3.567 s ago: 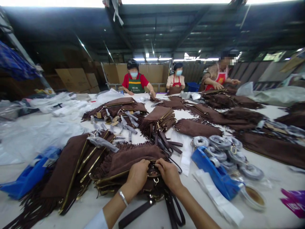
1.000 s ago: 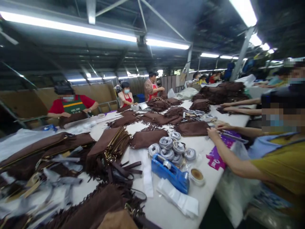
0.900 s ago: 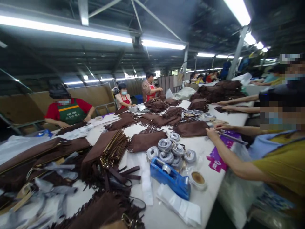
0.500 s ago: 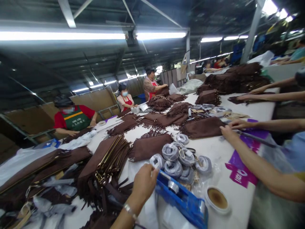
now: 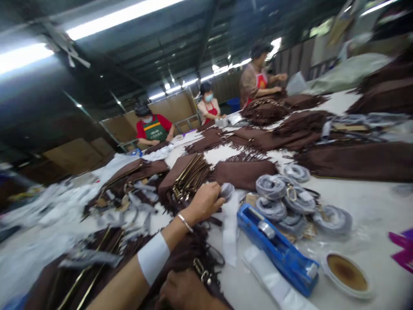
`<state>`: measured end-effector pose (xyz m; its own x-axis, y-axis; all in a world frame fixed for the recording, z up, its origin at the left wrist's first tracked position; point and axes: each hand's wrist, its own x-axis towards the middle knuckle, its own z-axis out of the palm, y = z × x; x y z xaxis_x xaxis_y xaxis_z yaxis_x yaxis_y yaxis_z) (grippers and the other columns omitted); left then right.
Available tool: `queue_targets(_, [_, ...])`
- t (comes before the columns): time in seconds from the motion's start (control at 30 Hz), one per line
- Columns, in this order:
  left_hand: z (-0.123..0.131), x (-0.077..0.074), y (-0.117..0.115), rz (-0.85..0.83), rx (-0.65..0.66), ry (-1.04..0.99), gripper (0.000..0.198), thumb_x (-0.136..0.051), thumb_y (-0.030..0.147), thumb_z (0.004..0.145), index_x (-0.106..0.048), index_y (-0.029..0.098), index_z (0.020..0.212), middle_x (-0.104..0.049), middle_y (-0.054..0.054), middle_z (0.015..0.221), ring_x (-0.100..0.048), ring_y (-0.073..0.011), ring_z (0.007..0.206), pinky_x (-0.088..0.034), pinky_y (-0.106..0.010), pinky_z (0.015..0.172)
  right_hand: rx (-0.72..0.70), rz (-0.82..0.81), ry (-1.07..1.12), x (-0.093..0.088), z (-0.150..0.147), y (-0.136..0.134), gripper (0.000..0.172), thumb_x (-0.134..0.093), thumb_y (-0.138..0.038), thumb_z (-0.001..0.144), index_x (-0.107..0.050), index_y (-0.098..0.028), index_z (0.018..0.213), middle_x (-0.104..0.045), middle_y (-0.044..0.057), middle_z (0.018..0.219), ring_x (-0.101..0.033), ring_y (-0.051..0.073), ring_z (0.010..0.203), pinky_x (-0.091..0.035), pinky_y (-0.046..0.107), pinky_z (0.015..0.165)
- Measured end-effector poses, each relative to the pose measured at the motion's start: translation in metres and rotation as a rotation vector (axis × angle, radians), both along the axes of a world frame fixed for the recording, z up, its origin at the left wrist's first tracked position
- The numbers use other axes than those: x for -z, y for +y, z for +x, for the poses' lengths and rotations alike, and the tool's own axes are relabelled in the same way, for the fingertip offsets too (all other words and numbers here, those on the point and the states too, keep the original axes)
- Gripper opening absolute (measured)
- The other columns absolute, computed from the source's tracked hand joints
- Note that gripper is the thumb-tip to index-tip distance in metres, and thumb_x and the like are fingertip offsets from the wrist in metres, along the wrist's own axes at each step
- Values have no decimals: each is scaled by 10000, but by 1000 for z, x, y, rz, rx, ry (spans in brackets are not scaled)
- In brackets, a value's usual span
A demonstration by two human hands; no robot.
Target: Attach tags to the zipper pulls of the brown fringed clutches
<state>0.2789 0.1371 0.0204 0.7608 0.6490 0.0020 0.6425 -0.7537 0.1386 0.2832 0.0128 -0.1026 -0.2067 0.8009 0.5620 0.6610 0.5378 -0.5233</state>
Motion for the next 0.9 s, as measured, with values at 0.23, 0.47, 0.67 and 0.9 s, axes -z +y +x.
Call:
queue_targets(0.23, [-220, -33, -95, 61, 32, 27, 159, -461, 125, 890, -540, 203, 1004, -584, -71, 1087, -525, -216, 1014, -435, -371, 938, -211, 29, -106, 27, -95, -19, 112, -542, -242, 935, -590, -179, 856, -605, 10, 813, -579, 139, 716, -404, 247, 620])
queue_targets(0.47, [-327, 22, -162, -142, -261, -190, 272, -403, 66, 858, -554, 214, 1029, -584, -80, 1143, -534, -216, 1085, -444, -375, 956, -184, -28, -29, 18, -93, -35, 216, -446, -263, 983, -598, -194, 846, -591, 11, 801, -567, 134, 717, -373, 241, 658])
queue_targets(0.67, [-306, 26, -147, -27, -677, -406, 305, -392, 428, 929, -598, 203, 934, -638, -49, 913, -594, -206, 871, -458, -327, 808, -124, -143, 70, 5, -104, -41, 195, -449, -271, 982, -593, -207, 868, -615, -3, 824, -606, 125, 727, -382, 225, 677])
queue_targets(0.9, [-279, 34, -113, -103, -559, -56, 291, -607, 443, 746, -645, 177, 858, -617, -108, 943, -577, -293, 912, -447, -383, 798, 26, -190, 9, -18, -115, -44, 199, -443, -230, 976, -607, -208, 864, -622, 10, 860, -617, 139, 747, -361, 234, 665])
